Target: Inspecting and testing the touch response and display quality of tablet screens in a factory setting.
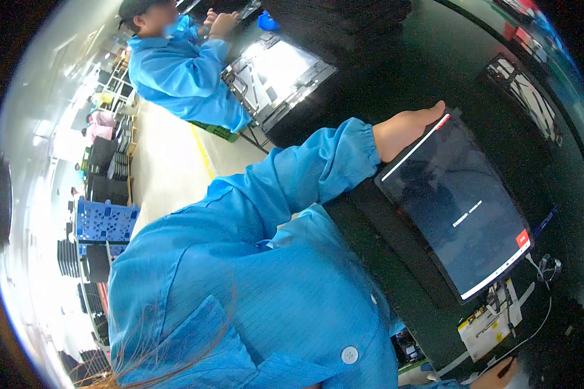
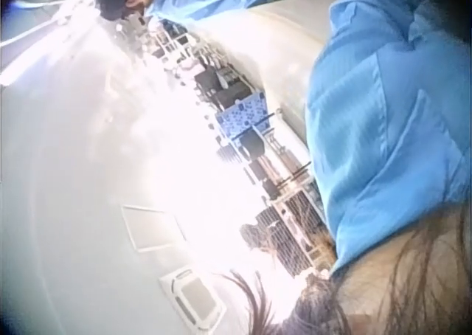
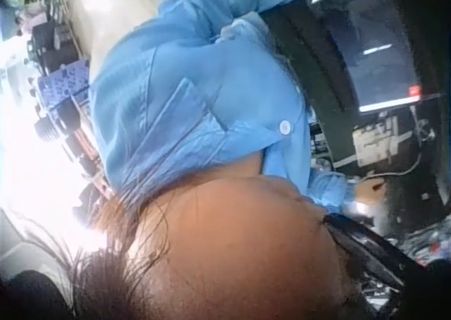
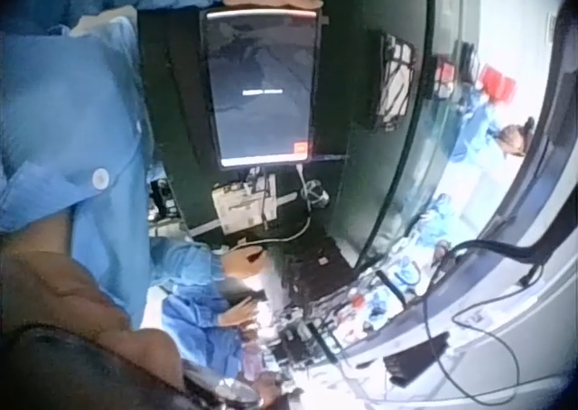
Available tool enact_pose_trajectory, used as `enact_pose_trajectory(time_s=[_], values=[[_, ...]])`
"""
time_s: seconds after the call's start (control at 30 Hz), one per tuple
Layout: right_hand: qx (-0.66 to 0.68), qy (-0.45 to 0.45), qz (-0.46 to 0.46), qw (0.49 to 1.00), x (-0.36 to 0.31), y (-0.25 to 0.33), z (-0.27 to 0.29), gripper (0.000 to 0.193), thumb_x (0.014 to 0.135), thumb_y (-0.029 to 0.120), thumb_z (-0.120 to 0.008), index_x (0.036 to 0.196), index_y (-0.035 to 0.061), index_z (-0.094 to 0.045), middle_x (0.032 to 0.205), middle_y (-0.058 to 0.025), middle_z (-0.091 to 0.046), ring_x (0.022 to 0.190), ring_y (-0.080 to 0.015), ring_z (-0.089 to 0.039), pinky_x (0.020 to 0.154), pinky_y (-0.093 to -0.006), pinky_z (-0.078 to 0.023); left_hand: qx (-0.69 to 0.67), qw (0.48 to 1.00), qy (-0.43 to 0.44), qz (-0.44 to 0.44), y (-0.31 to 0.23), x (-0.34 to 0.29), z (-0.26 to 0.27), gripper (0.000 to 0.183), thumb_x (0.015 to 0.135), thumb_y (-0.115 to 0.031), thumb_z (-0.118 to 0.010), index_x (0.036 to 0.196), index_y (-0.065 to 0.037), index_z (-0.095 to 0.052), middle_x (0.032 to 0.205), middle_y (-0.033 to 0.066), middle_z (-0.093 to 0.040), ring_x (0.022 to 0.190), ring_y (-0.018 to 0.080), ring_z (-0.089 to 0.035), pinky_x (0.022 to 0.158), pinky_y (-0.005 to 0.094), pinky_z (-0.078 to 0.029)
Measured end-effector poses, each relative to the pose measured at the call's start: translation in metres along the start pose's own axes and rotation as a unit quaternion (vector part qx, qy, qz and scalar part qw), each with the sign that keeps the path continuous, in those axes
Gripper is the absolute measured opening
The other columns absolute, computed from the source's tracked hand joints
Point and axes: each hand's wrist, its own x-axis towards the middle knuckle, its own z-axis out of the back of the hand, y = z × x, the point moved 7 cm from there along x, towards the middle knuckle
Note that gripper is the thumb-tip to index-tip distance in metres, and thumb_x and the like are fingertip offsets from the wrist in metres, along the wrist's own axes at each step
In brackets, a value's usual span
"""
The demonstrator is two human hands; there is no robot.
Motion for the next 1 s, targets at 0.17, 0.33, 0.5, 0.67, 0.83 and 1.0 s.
enact_pose_trajectory(time_s=[0.17, 0.33, 0.5, 0.67, 0.83, 1.0], values=[[0.055, -0.033, 0.055, 0.996, -0.001, 0.006, -0.004, 0.034, 0.089, 0.031, -0.046, 0.111, 0.0077, -0.057, 0.115, -0.0113, -0.054, 0.104, -0.0253, -0.053, 0.088, -0.0306, -0.041, 0.030, 0.998, -0.046, -0.022, -0.010, -0.016, -0.002, 0.048, 0.089, -0.045, -0.038, 0.088, -0.003, -0.060, 0.085, 0.0156, -0.064, 0.069, 0.0225, -0.063, 0.068, 0.0339, -0.052], [0.014, -0.055, 0.061, 0.997, -0.003, 0.006, 0.004, 0.034, 0.089, 0.029, -0.047, 0.113, 0.0064, -0.055, 0.117, -0.0134, -0.052, 0.106, -0.0267, -0.051, 0.090, -0.0321, -0.041, 0.022, 0.998, -0.034, -0.039, -0.007, -0.014, -0.006, 0.047, 0.089, -0.045, -0.038, 0.088, -0.003, -0.060, 0.084, 0.0150, -0.064, 0.069, 0.0217, -0.063, 0.068, 0.0328, -0.051], [0.208, -0.072, 0.199, 0.955, -0.044, 0.136, 0.071, 0.043, 0.084, 0.023, -0.055, 0.122, 0.0049, -0.045, 0.124, -0.0172, -0.044, 0.116, -0.0301, -0.042, 0.097, -0.0384, -0.033, 0.029, 0.999, -0.018, -0.031, 0.000, -0.001, -0.005, 0.053, 0.088, -0.047, -0.037, 0.090, 0.000, -0.060, 0.087, 0.0171, -0.064, 0.075, 0.0245, -0.063, 0.072, 0.0343, -0.051], [0.156, -0.016, 0.359, 0.920, -0.081, 0.245, 0.090, 0.064, 0.075, 0.030, -0.063, 0.127, 0.0029, -0.037, 0.130, -0.0165, -0.037, 0.124, -0.0347, -0.027, 0.102, -0.0479, -0.019, 0.067, 0.994, -0.070, -0.054, -0.008, -0.005, 0.009, 0.050, 0.087, -0.049, -0.040, 0.089, -0.003, -0.061, 0.085, 0.0170, -0.064, 0.069, 0.0238, -0.064, 0.067, 0.0343, -0.053], [0.305, 0.014, 0.309, 0.901, -0.051, 0.215, 0.093, 0.053, 0.080, 0.023, -0.059, 0.125, 0.0028, -0.040, 0.125, -0.0178, -0.042, 0.121, -0.0310, -0.035, 0.099, -0.0422, -0.028, 0.036, 0.998, -0.048, -0.025, -0.005, -0.009, -0.004, 0.049, 0.086, -0.049, -0.041, 0.088, -0.004, -0.061, 0.084, 0.0169, -0.064, 0.068, 0.0231, -0.064, 0.066, 0.0339, -0.053], [0.378, 0.190, 0.277, 0.863, -0.010, 0.203, 0.049, 0.030, 0.079, 0.004, -0.057, 0.109, 0.0001, -0.054, 0.105, -0.0133, -0.056, 0.093, -0.0205, -0.055, 0.081, -0.0287, -0.043, 0.024, 0.997, -0.067, -0.018, -0.006, -0.016, -0.006, 0.047, 0.086, -0.048, -0.042, 0.088, -0.004, -0.061, 0.083, 0.0153, -0.065, 0.065, 0.0212, -0.063, 0.065, 0.0316, -0.053]])
